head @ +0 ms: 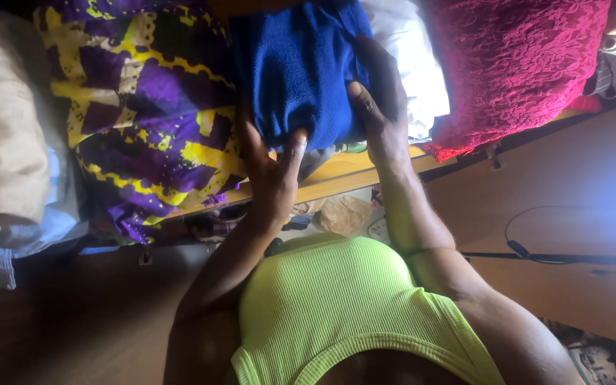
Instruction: The person folds several garments by hand, including a blue item, a yellow item, and a patterned garment, then places them on a nearby surface.
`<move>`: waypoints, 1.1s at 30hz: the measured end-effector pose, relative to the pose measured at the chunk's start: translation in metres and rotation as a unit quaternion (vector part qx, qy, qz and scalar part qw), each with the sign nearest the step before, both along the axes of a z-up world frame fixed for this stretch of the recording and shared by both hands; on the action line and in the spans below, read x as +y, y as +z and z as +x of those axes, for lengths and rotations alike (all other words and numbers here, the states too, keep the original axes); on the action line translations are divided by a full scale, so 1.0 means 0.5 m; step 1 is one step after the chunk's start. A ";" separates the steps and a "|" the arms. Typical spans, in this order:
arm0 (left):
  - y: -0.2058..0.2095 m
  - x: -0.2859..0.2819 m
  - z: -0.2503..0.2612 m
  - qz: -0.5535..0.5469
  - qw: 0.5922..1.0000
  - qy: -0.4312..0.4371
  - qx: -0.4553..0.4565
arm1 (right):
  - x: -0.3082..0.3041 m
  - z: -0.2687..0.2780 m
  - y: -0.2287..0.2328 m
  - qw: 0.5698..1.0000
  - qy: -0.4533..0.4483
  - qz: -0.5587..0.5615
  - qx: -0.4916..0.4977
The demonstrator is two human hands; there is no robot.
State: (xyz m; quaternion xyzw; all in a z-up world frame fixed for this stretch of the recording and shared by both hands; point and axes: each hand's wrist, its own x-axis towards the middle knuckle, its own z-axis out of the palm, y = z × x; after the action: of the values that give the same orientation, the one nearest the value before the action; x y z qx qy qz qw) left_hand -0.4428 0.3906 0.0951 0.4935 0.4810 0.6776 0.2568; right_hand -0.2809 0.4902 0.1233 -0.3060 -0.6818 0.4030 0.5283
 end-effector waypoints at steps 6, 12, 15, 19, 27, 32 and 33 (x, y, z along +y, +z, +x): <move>0.014 0.011 -0.003 0.077 0.978 0.079 0.175 | 0.022 -0.013 -0.010 1.000 -0.021 0.015 -0.013; 0.033 0.013 -0.017 0.102 0.935 0.102 0.324 | 0.054 -0.044 -0.046 0.999 0.018 0.003 0.043; 0.031 0.034 -0.016 0.071 0.930 0.075 0.354 | 0.060 -0.044 -0.051 0.999 -0.020 0.015 -0.026; 0.050 0.066 -0.021 0.035 0.922 0.087 0.375 | 0.047 -0.046 -0.028 0.994 -0.052 0.011 -0.093; 0.038 0.061 -0.024 -0.029 0.906 0.070 0.417 | -0.003 -0.044 -0.004 0.947 -0.140 0.239 -0.160; 0.029 0.070 -0.035 -0.040 0.902 0.069 0.425 | 0.000 -0.059 -0.031 0.922 -0.117 0.267 -0.254; 0.025 0.070 -0.036 -0.041 0.899 0.073 0.431 | -0.002 -0.060 -0.028 0.920 -0.108 0.248 -0.284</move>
State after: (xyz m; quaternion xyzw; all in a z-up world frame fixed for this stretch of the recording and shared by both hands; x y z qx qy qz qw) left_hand -0.4607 0.4258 0.1077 0.6899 0.6065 0.3952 -0.0052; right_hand -0.3107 0.4894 0.1091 -0.3388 -0.8442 0.0574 0.4114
